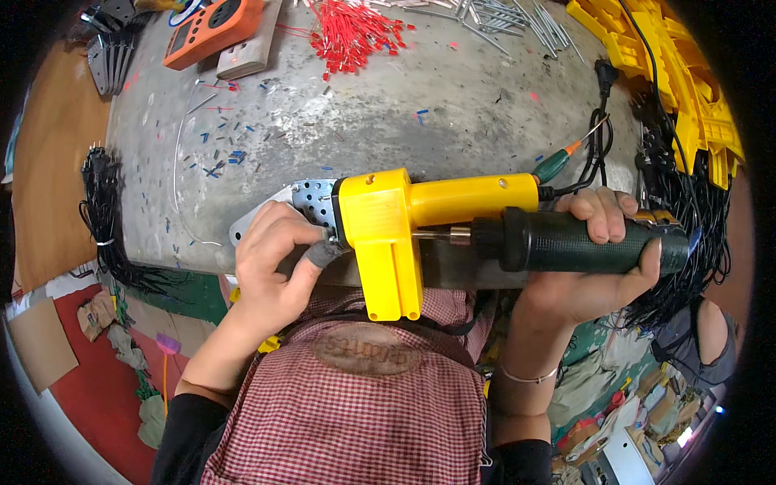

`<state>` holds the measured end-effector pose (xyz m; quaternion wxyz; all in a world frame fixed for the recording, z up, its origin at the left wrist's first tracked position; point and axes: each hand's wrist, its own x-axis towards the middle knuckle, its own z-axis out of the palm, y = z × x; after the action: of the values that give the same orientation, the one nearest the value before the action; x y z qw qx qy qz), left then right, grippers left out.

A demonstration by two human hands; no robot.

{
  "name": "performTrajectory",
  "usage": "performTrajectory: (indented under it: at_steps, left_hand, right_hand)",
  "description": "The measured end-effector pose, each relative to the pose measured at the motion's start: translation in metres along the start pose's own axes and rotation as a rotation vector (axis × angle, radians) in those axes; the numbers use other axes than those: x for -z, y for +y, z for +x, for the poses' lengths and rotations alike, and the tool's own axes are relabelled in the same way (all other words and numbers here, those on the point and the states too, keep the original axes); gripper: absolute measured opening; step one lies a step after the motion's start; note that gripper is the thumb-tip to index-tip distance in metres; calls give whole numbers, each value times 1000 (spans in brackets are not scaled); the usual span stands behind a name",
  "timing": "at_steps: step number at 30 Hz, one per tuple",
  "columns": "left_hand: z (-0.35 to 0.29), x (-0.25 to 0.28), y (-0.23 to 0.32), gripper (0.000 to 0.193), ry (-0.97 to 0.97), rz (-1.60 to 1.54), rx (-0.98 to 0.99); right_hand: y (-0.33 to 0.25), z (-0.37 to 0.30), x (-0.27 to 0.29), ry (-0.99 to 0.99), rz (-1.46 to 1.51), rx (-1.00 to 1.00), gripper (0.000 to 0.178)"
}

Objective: The person assembles a yellow electronic housing by screwing its parts together with an electric screwdriver and soldering wires with a soldering iron.

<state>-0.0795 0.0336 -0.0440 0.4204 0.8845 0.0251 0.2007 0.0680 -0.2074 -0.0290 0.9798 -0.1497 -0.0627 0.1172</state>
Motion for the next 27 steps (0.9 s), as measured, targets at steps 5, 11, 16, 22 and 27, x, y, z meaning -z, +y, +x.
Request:
performTrajectory:
  at_steps: [5,11,16,22,27]
  left_hand:
    - [2,5,5,21,-77,86,13]
    - [4,6,5,29,-48,59,-40]
    - [1,-2,4,32,32,144,-162]
    - [-9,-3,6,31,96,57,-14]
    - [-8,-6,6,26,107,-48,44]
  right_hand:
    - [-1,-1,-2,37,-70,20,34]
    - [0,-2,-6,80,-140,39,35]
    - [-5,-3,-2,32,-171,35,37]
    - [-7,-3,3,72,-135,47,33]
    - [-13,-2,9,59,-146,55,30]
